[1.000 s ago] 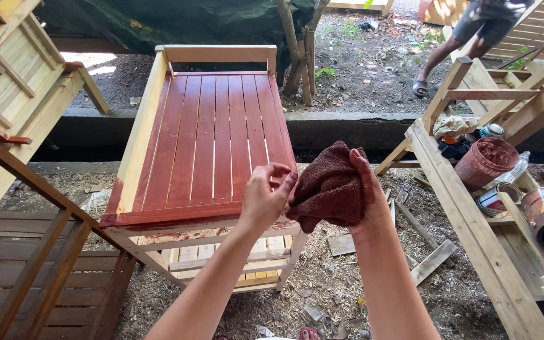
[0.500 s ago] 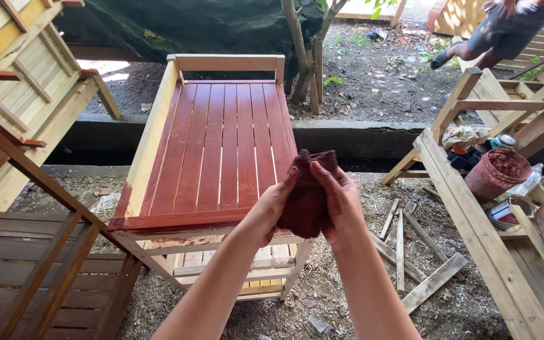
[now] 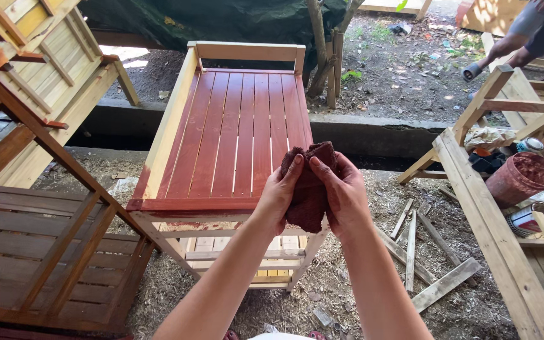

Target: The person dips a cloth into a bowl of reddish-brown wood stain and wipes it onto a slatted wooden furniture frame, covering the top surface and rails. They reposition the frame and continue wiping the stain across the boards and edges.

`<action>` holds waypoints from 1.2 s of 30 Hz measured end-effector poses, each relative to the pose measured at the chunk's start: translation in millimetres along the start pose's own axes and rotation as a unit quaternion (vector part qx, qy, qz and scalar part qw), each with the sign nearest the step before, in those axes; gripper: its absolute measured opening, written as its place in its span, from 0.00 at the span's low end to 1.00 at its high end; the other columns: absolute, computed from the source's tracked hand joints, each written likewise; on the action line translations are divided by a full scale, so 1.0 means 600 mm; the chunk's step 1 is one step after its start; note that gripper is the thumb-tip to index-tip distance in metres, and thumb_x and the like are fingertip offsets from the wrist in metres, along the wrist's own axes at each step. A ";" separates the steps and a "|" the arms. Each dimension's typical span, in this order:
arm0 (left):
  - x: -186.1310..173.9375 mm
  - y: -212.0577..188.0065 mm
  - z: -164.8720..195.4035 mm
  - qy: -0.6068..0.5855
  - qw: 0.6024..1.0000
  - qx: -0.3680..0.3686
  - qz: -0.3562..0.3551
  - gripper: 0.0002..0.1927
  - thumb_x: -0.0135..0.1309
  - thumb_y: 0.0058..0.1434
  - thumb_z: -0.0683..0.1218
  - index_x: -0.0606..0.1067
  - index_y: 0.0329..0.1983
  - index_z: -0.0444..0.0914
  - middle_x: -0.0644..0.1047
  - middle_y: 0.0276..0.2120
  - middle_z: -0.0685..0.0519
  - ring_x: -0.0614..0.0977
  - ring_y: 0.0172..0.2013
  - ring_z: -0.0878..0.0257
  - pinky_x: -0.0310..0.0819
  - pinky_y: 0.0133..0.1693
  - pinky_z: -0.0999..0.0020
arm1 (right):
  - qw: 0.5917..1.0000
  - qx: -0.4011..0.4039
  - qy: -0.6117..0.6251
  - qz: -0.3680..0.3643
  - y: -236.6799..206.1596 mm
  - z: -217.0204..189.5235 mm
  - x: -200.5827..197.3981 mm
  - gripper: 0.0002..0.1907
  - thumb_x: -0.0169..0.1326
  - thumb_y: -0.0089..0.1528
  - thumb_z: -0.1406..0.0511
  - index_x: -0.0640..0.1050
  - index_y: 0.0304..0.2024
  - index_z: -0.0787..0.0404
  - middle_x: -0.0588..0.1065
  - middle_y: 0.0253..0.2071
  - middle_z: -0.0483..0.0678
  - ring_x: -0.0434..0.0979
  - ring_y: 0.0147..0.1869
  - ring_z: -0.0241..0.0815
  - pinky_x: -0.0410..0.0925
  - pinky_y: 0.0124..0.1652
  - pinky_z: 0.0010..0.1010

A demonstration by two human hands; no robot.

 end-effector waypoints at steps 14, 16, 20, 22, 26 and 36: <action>-0.027 0.012 0.016 -0.011 0.995 0.094 0.023 0.19 0.56 0.65 0.54 0.75 0.50 0.36 0.82 0.40 0.52 0.84 0.37 0.64 0.84 0.40 0.65 | 0.990 0.071 0.026 -0.119 0.038 0.067 -0.072 0.32 0.61 0.63 0.50 0.73 0.59 0.66 0.77 0.55 0.55 0.78 0.59 0.48 0.70 0.60 0.41; -0.028 0.020 0.008 -0.036 0.990 0.135 0.003 0.17 0.56 0.68 0.53 0.76 0.50 0.34 0.82 0.40 0.51 0.83 0.37 0.65 0.81 0.40 0.66 | 0.985 0.123 0.049 -0.113 0.027 0.079 -0.080 0.34 0.58 0.60 0.47 0.72 0.61 0.60 0.77 0.57 0.51 0.78 0.60 0.46 0.70 0.61 0.40; -0.035 0.026 0.000 -0.055 0.988 0.146 -0.020 0.17 0.56 0.70 0.50 0.76 0.50 0.32 0.81 0.41 0.49 0.82 0.37 0.63 0.80 0.40 0.66 | 0.976 0.171 0.079 -0.112 0.015 0.089 -0.077 0.36 0.55 0.58 0.45 0.72 0.62 0.57 0.78 0.58 0.49 0.81 0.59 0.45 0.73 0.59 0.39; -0.040 0.024 -0.002 -0.030 0.996 0.086 0.015 0.18 0.55 0.67 0.51 0.73 0.53 0.35 0.81 0.42 0.50 0.83 0.39 0.64 0.81 0.40 0.67 | 0.973 0.191 0.082 -0.099 0.016 0.085 -0.071 0.34 0.56 0.60 0.46 0.73 0.61 0.59 0.79 0.54 0.52 0.82 0.53 0.47 0.75 0.53 0.42; -0.040 0.013 0.004 -0.037 0.994 0.104 0.014 0.23 0.56 0.66 0.49 0.65 0.58 0.34 0.78 0.45 0.48 0.83 0.43 0.62 0.83 0.44 0.67 | 0.967 0.227 0.087 -0.080 0.023 0.068 -0.054 0.30 0.60 0.59 0.49 0.76 0.54 0.63 0.81 0.44 0.55 0.84 0.41 0.48 0.78 0.39 0.42; -0.052 0.012 0.008 0.193 0.961 0.197 -0.026 0.20 0.51 0.69 0.52 0.75 0.58 0.35 0.82 0.46 0.51 0.83 0.46 0.63 0.81 0.51 0.68 | 0.998 0.010 -0.020 -0.051 0.011 0.010 -0.038 0.33 0.68 0.55 0.55 0.71 0.54 0.68 0.77 0.45 0.56 0.82 0.44 0.47 0.80 0.43 0.39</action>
Point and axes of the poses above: each hand's wrist, its own y-axis towards the middle knuckle, its own x-axis out of the palm, z = x × y, the point moved 2 cm from there along y, towards the middle knuckle
